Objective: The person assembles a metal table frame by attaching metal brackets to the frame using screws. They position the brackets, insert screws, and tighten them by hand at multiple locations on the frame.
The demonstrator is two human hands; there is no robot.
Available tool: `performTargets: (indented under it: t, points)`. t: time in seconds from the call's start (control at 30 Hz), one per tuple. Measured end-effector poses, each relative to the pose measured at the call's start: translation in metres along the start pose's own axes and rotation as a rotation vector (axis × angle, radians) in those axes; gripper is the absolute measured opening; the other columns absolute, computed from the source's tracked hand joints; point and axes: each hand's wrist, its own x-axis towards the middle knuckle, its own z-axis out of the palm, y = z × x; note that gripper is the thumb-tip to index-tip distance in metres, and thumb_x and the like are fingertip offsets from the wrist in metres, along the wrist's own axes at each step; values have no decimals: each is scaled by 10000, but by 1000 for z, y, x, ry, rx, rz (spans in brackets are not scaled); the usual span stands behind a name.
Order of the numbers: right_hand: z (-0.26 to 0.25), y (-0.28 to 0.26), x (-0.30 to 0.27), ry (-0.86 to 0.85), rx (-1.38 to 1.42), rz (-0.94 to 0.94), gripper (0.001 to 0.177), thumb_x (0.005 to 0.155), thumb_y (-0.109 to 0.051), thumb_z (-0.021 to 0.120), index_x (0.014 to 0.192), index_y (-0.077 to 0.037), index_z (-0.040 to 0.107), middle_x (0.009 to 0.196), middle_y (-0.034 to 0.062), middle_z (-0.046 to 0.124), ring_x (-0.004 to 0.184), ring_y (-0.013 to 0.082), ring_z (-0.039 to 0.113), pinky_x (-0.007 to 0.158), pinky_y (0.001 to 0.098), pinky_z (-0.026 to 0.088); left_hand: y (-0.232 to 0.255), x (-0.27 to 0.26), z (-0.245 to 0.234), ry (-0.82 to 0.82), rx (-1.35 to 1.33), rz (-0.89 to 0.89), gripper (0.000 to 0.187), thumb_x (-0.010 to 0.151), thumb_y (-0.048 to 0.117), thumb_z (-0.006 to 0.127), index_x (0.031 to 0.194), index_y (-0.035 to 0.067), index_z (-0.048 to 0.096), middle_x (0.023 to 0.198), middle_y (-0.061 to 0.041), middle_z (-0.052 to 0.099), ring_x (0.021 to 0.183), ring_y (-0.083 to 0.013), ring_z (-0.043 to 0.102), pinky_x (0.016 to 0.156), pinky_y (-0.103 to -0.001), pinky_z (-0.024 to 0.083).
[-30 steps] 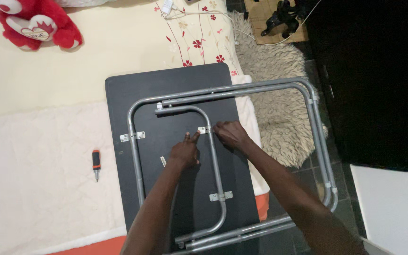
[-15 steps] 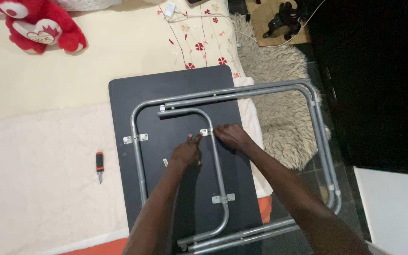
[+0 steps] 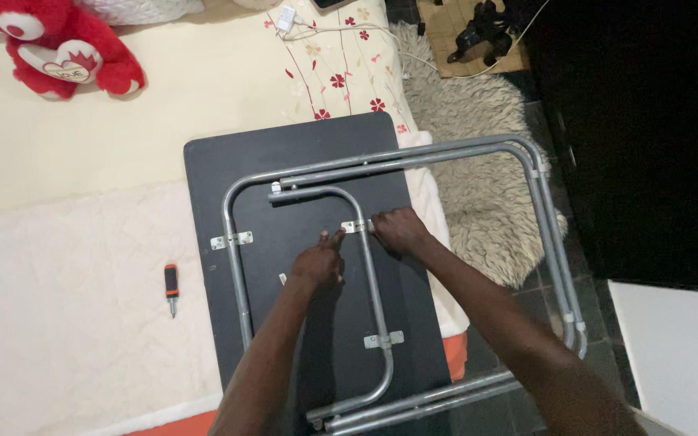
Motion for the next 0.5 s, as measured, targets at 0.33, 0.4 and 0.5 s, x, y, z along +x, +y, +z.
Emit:
performTargets:
  t: [0.33, 0.4, 0.5]
  points:
    - [21, 7, 7, 221, -5, -163, 167, 860, -64, 670, 1013, 2, 654, 931, 187, 734, 765, 324, 750, 592, 424, 618, -4, 0, 3, -64, -59, -168, 985, 806, 179, 767, 1613, 255, 207, 1661, -154, 256, 1278, -399, 587, 1028, -484, 516]
    - [25, 8, 7, 222, -11, -169, 149, 850, -63, 681, 986, -6, 663, 913, 183, 736, 772, 323, 750, 607, 427, 616, -4, 1, 5, -65, -25, -155, 941, 850, 201, 734, 1623, 221, 198, 1659, -178, 255, 1267, -404, 598, 1021, -496, 517]
    - [19, 12, 6, 209, 24, -155, 124, 864, -96, 699, 954, -15, 671, 879, 179, 737, 764, 333, 747, 612, 452, 603, -3, 3, 6, -33, 88, -33, 708, 865, 229, 742, 1472, 231, 376, 1693, -163, 251, 1291, -388, 595, 980, -510, 538]
